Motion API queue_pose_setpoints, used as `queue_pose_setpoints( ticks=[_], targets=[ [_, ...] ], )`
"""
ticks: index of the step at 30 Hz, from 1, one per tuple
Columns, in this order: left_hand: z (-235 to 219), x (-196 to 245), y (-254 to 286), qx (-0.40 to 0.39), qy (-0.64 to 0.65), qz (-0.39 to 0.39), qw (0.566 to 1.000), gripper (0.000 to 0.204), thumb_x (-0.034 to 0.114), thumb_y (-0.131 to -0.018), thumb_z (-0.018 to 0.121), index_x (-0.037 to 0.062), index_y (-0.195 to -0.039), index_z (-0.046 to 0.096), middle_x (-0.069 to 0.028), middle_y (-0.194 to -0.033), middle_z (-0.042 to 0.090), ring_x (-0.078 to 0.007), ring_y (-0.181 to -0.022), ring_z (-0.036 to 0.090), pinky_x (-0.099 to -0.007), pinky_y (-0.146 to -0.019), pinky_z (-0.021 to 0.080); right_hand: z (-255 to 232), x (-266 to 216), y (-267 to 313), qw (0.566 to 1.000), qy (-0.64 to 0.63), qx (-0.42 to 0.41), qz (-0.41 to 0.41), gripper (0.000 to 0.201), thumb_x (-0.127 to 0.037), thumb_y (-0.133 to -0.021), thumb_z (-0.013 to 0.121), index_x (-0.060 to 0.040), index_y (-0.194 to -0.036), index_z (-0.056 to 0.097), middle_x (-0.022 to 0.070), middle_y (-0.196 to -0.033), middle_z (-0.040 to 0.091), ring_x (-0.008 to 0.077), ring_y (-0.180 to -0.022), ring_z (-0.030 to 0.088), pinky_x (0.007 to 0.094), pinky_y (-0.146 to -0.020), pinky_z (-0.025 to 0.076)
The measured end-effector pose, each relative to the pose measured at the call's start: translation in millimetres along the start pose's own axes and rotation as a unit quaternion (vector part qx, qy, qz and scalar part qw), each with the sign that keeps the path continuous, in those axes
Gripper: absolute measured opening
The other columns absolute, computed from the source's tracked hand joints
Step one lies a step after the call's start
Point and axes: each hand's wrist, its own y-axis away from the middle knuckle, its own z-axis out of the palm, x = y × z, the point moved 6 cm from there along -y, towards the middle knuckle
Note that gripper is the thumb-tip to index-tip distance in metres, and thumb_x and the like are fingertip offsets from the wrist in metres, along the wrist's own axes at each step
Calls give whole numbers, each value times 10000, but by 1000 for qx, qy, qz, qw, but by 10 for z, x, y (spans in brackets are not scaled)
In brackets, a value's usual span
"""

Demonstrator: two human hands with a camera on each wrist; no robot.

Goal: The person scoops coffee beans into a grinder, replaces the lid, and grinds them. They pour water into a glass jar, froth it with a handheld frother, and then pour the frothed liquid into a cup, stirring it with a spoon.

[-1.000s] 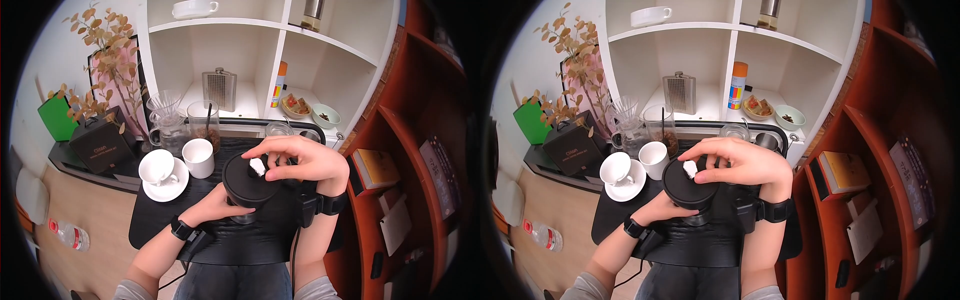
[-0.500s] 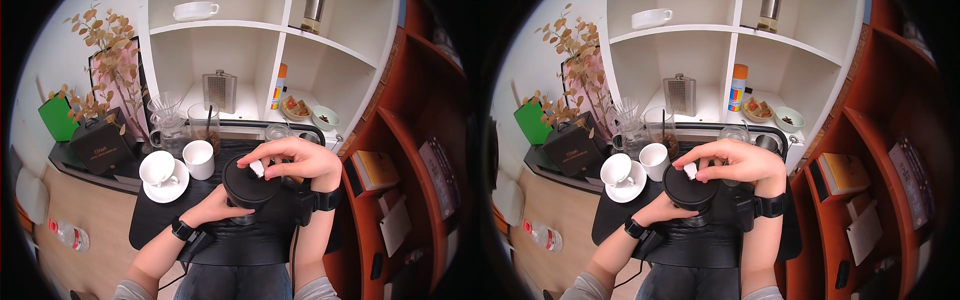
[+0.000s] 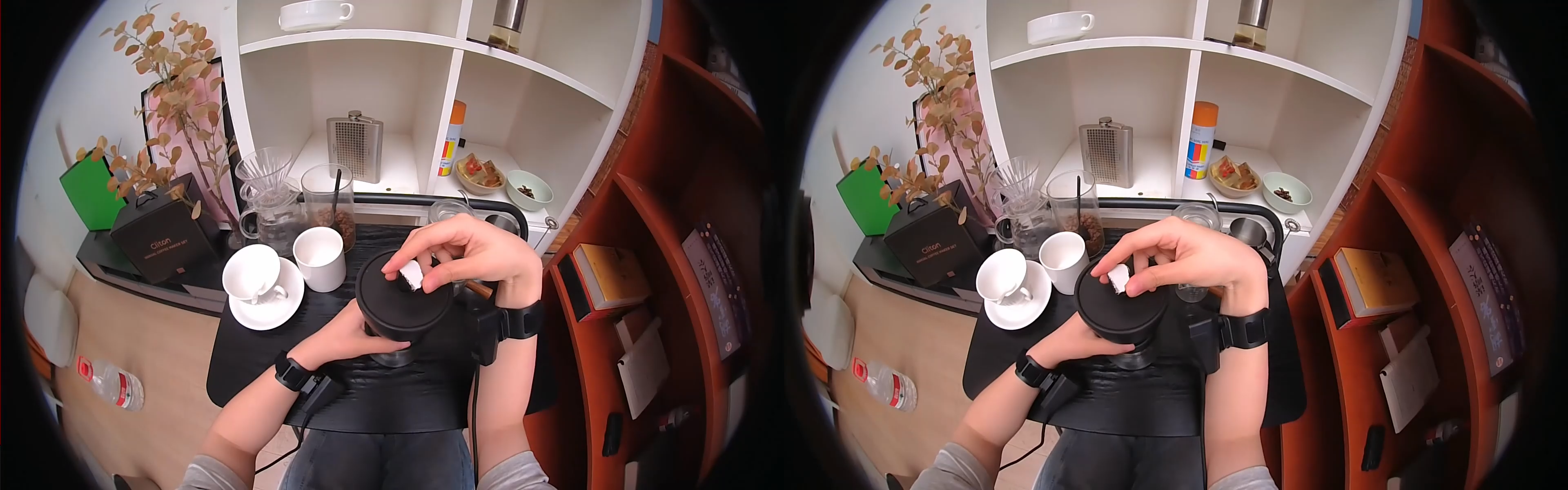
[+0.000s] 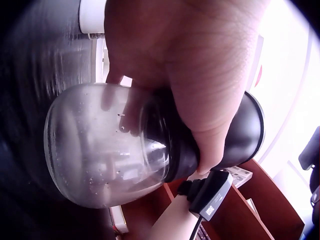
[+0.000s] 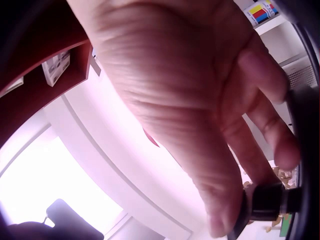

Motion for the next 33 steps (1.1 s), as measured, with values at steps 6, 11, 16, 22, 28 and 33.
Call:
queue_pose_setpoints(
  ticks=[6,11,16,22,28,33],
  targets=[
    [4,-10,10,-18,-5,-26,999,561,104,-747,751,21,-1224,470,-35,-1092,570,-98,-985,555,-247,-783,487,14,-11,-34,998,41,27,31,254,-71,-758,713,-31,-1006,672,-16,-834,652,6,-628,478,171,-506,328],
    [1,-15,2,-2,6,-10,1000,569,110,-740,756,25,-1227,476,-38,-1086,574,-96,-969,564,-247,-785,486,47,-8,-52,999,11,32,38,217,-135,-760,734,-37,-934,649,-32,-765,618,10,-630,472,178,-514,321],
    [0,-7,3,6,-1,-15,1000,573,111,-739,755,26,-1231,474,-34,-1089,574,-91,-954,561,-247,-785,479,81,-56,-94,987,135,82,36,230,-178,-764,747,-53,-843,570,-30,-709,577,30,-603,469,207,-485,331],
    [-3,13,11,2,11,-25,1000,552,112,-742,754,33,-1219,488,-22,-1056,587,-80,-931,556,-240,-763,475,157,-281,-55,958,242,135,73,288,-231,-777,702,-15,-823,518,107,-666,554,229,-579,534,308,-550,425],
    [-6,16,16,19,8,-21,1000,529,106,-743,755,35,-1203,504,-25,-1055,595,-85,-938,558,-243,-766,474,232,-376,-70,890,390,237,19,244,-210,-790,686,-42,-873,529,93,-534,485,223,-485,517,318,-470,374],
    [5,-36,9,-13,0,-42,999,566,99,-741,758,36,-1231,483,-43,-1107,585,-102,-987,553,-258,-800,471,273,-321,-139,809,506,292,65,143,-156,-796,548,-49,-892,547,154,-589,554,347,-609,573,463,-583,429]
  ],
)
